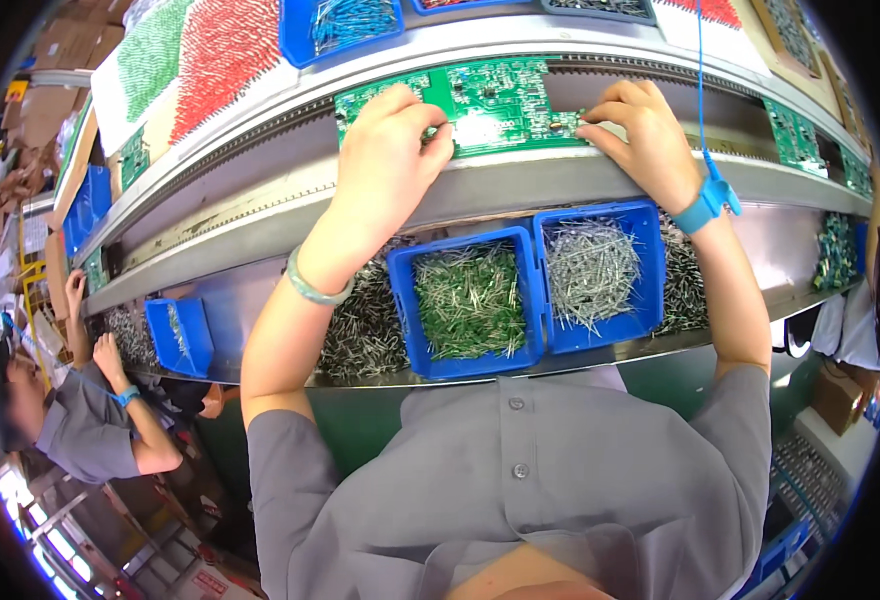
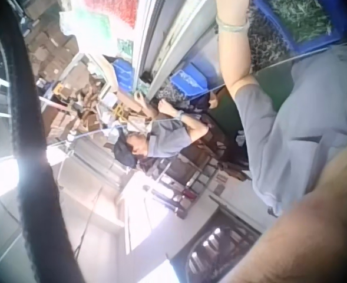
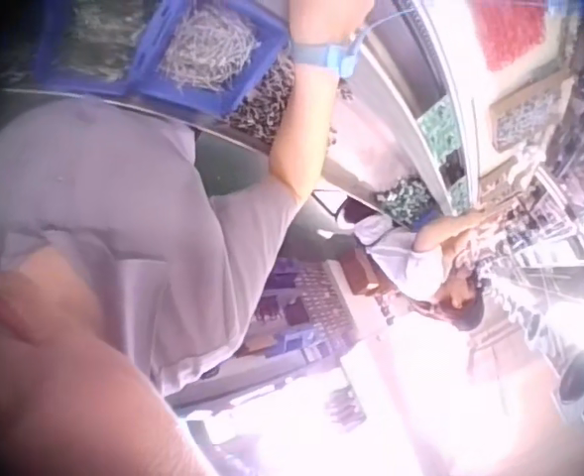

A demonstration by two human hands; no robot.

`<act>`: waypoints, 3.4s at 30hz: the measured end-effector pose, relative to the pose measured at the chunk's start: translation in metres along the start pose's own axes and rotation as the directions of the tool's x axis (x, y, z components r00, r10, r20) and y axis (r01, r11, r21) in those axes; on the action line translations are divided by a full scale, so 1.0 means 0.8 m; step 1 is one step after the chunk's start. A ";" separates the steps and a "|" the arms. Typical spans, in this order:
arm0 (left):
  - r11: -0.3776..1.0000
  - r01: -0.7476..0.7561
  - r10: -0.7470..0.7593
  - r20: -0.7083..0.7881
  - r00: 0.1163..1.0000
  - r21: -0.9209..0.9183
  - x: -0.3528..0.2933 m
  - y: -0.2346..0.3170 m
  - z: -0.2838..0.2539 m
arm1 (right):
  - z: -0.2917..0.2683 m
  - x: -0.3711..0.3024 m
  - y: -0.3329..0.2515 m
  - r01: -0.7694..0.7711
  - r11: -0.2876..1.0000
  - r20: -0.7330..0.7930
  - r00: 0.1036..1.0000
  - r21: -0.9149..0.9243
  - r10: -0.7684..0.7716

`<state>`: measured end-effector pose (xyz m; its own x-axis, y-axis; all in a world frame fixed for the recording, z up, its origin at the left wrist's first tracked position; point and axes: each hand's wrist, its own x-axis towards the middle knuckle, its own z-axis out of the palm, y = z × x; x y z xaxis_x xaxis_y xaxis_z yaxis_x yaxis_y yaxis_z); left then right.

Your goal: The person assembles circuit boards along a conveyor line by picking electronic components from bins and inserting them into the boards by hand, then sliding the boards down the track.

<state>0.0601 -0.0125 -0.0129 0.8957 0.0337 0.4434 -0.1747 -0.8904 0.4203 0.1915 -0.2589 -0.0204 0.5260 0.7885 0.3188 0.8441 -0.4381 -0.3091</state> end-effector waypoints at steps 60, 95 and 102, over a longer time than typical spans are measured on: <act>0.986 -0.101 0.112 -0.076 0.991 0.132 -0.002 0.017 -0.017 | 0.125 0.333 -0.083 0.408 0.808 -0.002 0.892 -0.425 -0.452; 0.826 0.242 -0.415 -0.257 0.873 -0.509 0.089 -0.105 -0.017 | -0.007 0.243 -0.039 -0.212 0.282 0.169 0.971 0.936 0.169; 0.704 0.216 -0.488 -0.238 0.840 -0.677 0.070 -0.112 -0.013 | 0.006 0.114 0.011 -0.041 0.744 -0.076 0.989 0.667 0.123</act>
<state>0.1218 0.0741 -0.0177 0.7399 0.5706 0.3562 -0.2059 -0.3120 0.9275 0.2464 -0.1888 0.0019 0.6324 0.6933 0.3455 0.5368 -0.0706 -0.8408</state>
